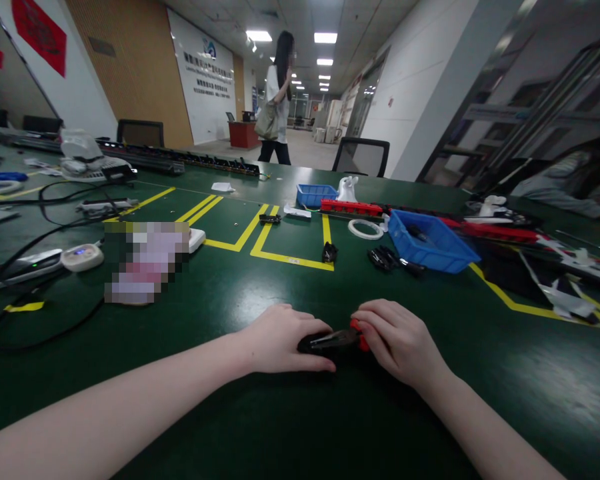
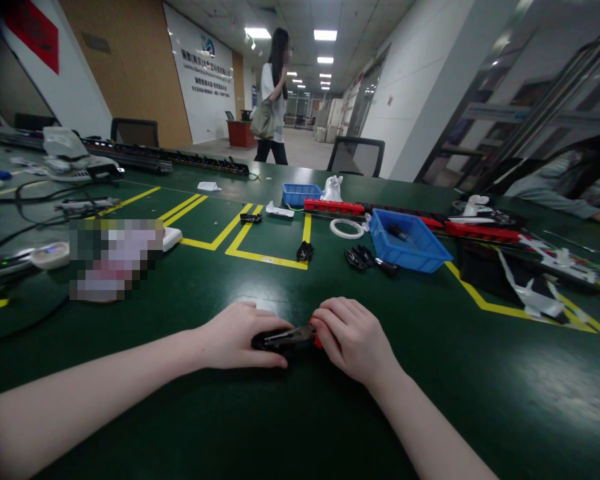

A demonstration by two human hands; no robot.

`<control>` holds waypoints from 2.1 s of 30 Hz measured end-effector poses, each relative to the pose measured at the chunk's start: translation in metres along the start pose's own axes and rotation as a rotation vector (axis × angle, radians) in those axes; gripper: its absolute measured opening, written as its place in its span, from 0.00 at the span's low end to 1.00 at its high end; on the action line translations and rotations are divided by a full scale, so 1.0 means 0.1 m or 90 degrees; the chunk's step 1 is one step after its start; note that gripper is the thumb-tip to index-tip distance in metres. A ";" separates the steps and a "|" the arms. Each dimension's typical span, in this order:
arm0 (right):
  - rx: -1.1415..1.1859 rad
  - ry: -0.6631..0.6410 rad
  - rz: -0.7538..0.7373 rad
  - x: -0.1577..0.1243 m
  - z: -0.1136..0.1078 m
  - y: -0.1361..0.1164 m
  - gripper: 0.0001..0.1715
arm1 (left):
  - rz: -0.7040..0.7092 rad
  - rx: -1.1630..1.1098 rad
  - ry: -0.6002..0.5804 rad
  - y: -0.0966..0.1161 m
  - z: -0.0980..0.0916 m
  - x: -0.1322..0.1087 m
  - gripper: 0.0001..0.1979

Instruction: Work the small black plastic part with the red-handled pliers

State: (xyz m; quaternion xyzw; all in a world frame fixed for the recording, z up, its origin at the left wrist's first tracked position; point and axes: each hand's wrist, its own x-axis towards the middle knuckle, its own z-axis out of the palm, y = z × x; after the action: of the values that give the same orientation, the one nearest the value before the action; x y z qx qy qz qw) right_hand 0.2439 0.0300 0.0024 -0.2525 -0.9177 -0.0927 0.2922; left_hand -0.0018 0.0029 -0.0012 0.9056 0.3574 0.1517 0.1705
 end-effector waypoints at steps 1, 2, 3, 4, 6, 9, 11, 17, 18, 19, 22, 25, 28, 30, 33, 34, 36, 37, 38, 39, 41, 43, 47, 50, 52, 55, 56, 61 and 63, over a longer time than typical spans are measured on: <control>-0.004 -0.003 -0.003 0.00 0.00 0.00 0.09 | 0.002 0.004 0.001 0.00 0.00 0.00 0.23; -0.007 -0.005 -0.004 0.00 0.00 -0.01 0.09 | 0.004 0.007 0.002 0.00 0.00 0.00 0.23; -0.010 -0.009 -0.005 0.01 0.00 -0.01 0.09 | 0.006 0.010 0.002 0.00 0.01 -0.01 0.23; -0.012 -0.012 -0.004 0.01 0.01 -0.02 0.10 | 0.008 0.012 0.002 0.00 0.01 -0.01 0.23; -0.011 -0.016 -0.006 0.01 0.02 -0.02 0.11 | 0.010 0.013 0.002 -0.01 0.01 -0.01 0.23; -0.011 -0.020 -0.006 0.01 0.02 -0.03 0.11 | 0.010 0.014 0.002 -0.01 0.02 -0.02 0.23; -0.015 -0.025 -0.003 0.01 0.01 -0.02 0.12 | 0.010 0.017 0.003 -0.01 0.02 -0.02 0.23; -0.029 -0.033 -0.003 0.02 -0.02 -0.01 0.13 | 0.012 0.024 0.008 -0.01 0.01 -0.02 0.23; -0.028 -0.036 -0.002 0.03 -0.02 -0.01 0.13 | 0.014 0.031 0.008 -0.01 0.01 -0.02 0.24; -0.027 -0.037 -0.003 0.03 -0.01 -0.01 0.13 | 0.016 0.038 0.008 -0.01 0.01 -0.02 0.24; -0.019 -0.030 0.001 0.02 0.00 -0.02 0.12 | 0.020 0.044 0.008 -0.01 0.01 -0.02 0.24; -0.002 -0.025 0.010 0.01 0.01 -0.03 0.12 | 0.021 0.036 0.009 -0.01 0.01 -0.02 0.24; 0.011 -0.028 0.026 0.01 0.01 -0.03 0.12 | 0.018 0.029 0.009 0.00 0.00 -0.03 0.24; 0.014 -0.024 0.035 0.02 0.01 -0.03 0.12 | 0.015 0.028 0.007 0.00 0.00 -0.03 0.24; 0.014 -0.017 0.033 0.02 0.01 -0.04 0.12 | 0.013 0.029 0.008 -0.01 0.01 -0.03 0.24; 0.011 -0.017 0.029 0.03 0.01 -0.04 0.12 | 0.013 0.030 0.010 -0.02 0.02 -0.03 0.24; 0.004 -0.015 0.018 0.03 0.00 -0.05 0.13 | 0.013 0.035 0.015 -0.02 0.03 -0.03 0.24; -0.001 -0.015 0.014 0.03 0.00 -0.06 0.13 | 0.014 0.037 0.018 -0.02 0.03 -0.03 0.24; -0.007 -0.013 0.011 0.04 0.00 -0.07 0.13 | 0.015 0.039 0.019 -0.02 0.03 -0.03 0.24; -0.011 -0.012 0.010 0.04 -0.01 -0.07 0.14 | 0.017 0.040 0.020 -0.02 0.03 -0.04 0.24; -0.017 -0.014 0.013 0.04 -0.01 -0.08 0.14 | 0.021 0.042 0.023 -0.01 0.02 -0.04 0.23; -0.023 -0.017 0.015 0.05 -0.01 -0.09 0.14 | 0.025 0.048 0.028 -0.01 0.02 -0.05 0.23; -0.034 -0.020 0.013 0.05 0.00 -0.11 0.15 | 0.021 0.055 0.031 0.00 0.02 -0.05 0.23; -0.030 0.008 0.004 0.05 0.00 -0.11 0.14 | 0.021 0.038 0.024 -0.01 0.02 -0.04 0.22; -0.022 0.028 0.014 0.04 0.00 -0.09 0.13 | 0.019 0.033 0.018 -0.01 0.02 -0.04 0.21; -0.011 0.043 0.046 0.02 -0.01 -0.06 0.13 | 0.014 0.036 0.016 -0.01 0.02 -0.04 0.21; -0.009 0.044 0.053 0.01 -0.01 -0.05 0.13 | 0.014 0.037 0.017 -0.01 0.02 -0.04 0.21; -0.003 0.027 0.037 0.01 0.00 -0.04 0.12 | 0.015 0.041 0.024 -0.02 0.03 -0.04 0.22; -0.007 0.024 0.024 0.02 0.00 -0.05 0.12 | 0.020 0.040 0.023 -0.02 0.03 -0.05 0.23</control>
State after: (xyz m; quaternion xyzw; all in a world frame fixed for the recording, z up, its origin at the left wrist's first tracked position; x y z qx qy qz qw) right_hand 0.2397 0.0268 0.0034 -0.2694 -0.9067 -0.0972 0.3097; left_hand -0.0051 0.0005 -0.0051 0.9133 0.3504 0.1594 0.1332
